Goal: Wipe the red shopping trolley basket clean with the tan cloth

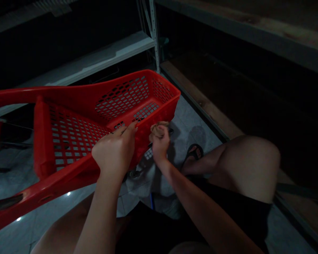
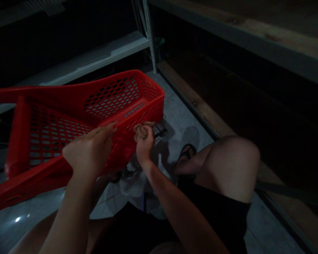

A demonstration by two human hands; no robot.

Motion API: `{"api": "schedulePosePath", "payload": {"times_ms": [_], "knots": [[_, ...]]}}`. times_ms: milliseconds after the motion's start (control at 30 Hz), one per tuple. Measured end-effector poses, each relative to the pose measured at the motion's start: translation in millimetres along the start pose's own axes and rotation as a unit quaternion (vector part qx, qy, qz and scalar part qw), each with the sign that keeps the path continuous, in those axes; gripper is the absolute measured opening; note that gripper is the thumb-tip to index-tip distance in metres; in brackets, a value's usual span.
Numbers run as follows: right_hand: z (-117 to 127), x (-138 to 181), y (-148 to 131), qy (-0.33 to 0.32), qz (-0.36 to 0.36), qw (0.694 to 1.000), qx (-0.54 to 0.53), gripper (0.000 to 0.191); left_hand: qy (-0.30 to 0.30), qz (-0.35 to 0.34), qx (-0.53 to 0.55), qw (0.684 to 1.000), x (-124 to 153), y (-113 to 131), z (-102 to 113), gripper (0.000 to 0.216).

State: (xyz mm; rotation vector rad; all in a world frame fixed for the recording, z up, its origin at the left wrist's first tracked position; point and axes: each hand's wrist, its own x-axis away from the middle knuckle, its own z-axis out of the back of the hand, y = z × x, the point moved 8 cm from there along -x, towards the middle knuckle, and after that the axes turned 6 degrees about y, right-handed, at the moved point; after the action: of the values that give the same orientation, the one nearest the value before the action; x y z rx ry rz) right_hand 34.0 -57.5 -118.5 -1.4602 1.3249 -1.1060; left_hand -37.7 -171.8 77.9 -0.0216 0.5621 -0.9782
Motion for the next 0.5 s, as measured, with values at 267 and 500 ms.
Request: {"api": "schedulePosePath", "payload": {"times_ms": [267, 500], "knots": [[20.1, -17.6, 11.7, -0.004, -0.029, 0.999, -0.028, 0.027, 0.042, -0.040, -0.007, 0.998, 7.8, -0.3, 5.1, 0.031], [45.8, -98.8, -13.8, 0.120, 0.027, 0.992, 0.003, 0.032, 0.068, -0.050, 0.000, 0.996, 15.2, -2.9, 8.1, 0.031]]}}
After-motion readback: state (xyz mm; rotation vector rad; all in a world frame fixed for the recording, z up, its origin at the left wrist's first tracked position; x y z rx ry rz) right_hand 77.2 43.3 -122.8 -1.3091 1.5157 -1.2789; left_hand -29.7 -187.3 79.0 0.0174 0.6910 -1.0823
